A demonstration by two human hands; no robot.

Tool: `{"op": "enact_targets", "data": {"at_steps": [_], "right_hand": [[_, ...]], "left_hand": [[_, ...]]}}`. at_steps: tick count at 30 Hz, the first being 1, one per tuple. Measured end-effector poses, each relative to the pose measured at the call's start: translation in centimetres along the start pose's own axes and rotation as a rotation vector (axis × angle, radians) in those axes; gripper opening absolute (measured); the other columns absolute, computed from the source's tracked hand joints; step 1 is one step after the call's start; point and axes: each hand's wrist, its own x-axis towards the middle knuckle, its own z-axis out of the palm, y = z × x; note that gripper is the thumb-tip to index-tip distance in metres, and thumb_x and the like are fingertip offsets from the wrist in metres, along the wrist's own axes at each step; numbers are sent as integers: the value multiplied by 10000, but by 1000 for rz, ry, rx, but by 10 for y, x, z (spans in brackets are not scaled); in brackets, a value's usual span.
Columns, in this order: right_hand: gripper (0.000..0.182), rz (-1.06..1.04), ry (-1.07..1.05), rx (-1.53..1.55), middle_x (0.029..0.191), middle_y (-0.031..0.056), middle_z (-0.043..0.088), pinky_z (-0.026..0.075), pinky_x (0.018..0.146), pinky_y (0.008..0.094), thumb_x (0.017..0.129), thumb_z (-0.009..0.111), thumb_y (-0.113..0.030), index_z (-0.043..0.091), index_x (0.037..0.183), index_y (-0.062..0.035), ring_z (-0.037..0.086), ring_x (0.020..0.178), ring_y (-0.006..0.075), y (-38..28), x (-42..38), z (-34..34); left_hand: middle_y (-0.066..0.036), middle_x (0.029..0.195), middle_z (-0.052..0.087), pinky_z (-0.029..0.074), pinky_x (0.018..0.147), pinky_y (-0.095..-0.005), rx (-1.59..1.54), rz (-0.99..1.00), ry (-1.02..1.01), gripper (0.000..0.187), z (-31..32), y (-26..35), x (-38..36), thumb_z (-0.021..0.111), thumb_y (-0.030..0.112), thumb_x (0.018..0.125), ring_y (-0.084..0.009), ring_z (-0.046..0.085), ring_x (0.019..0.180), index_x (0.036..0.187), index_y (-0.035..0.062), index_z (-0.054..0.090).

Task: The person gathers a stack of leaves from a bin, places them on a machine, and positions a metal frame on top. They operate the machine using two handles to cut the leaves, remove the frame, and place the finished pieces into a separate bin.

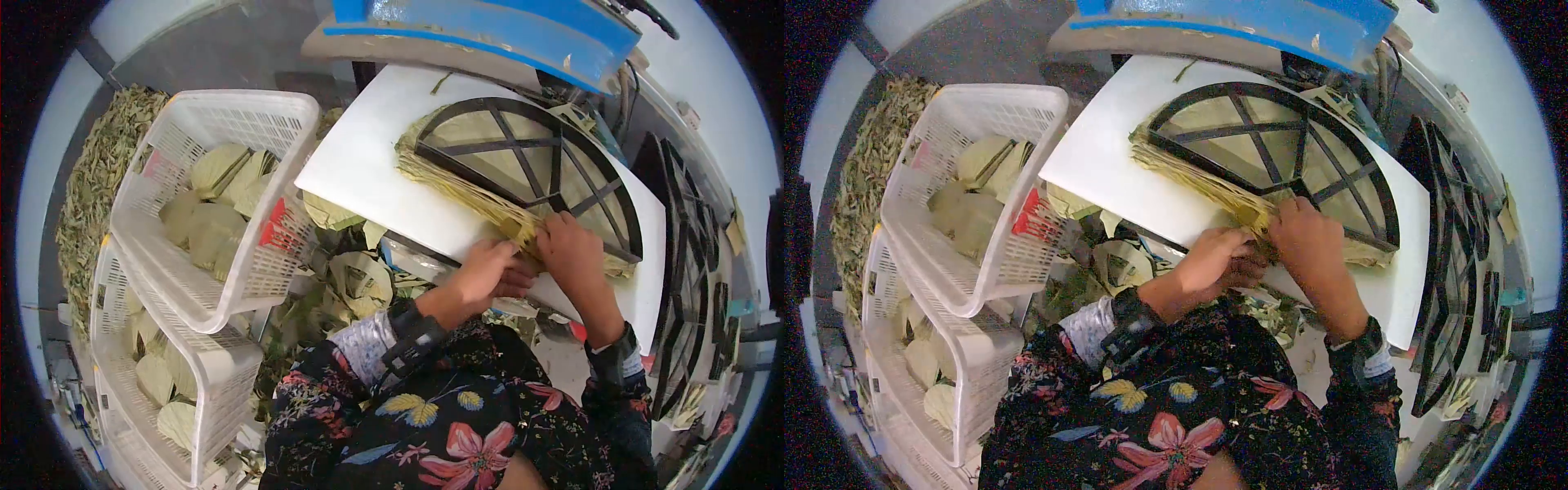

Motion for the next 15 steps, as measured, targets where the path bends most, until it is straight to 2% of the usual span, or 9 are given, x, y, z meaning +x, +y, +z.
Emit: {"op": "enact_targets", "data": {"at_steps": [3, 5, 6, 12, 15], "right_hand": [[202, 1, 2, 6, 762, 122, 594, 504, 525, 435, 821, 561, -254, 540, 810, -54, 614, 601, 330, 0, 1, -3], [205, 4, 1, 17, 760, 121, 594, 504, 524, 435, 820, 567, -258, 540, 811, -55, 614, 599, 331, 2, 2, -4], [209, 6, -1, 26, 757, 121, 594, 504, 522, 436, 818, 573, -261, 540, 812, -56, 613, 598, 332, 3, 2, -4], [214, 17, 19, 7, 758, 113, 594, 506, 518, 428, 809, 590, -267, 543, 806, -58, 617, 595, 322, 2, 2, -3], [201, 1, 4, -9, 750, 105, 593, 507, 508, 424, 808, 590, -261, 547, 802, -65, 622, 600, 311, 2, 2, 0]], "left_hand": [[-103, 890, 621, 505, 620, -342, 2, -102, 0, 347, 11, 7, 8, 426, 352, 940, -210, 604, 698, 1027, 50, 571], [-131, 815, 621, 490, 532, -337, 61, -101, 7, 339, 21, 13, 8, 395, 325, 934, -216, 608, 676, 920, 33, 567], [-131, 815, 621, 490, 532, -337, 66, -101, 8, 339, 20, 10, 14, 395, 325, 934, -216, 608, 676, 920, 33, 567], [-99, 705, 595, 432, 477, -316, 118, -58, -30, 296, 16, 2, 27, 370, 279, 915, -188, 549, 576, 867, 62, 566], [-86, 690, 588, 417, 469, -296, 232, 47, -22, 281, 13, -4, 32, 366, 262, 899, -179, 531, 549, 858, 70, 568]]}}
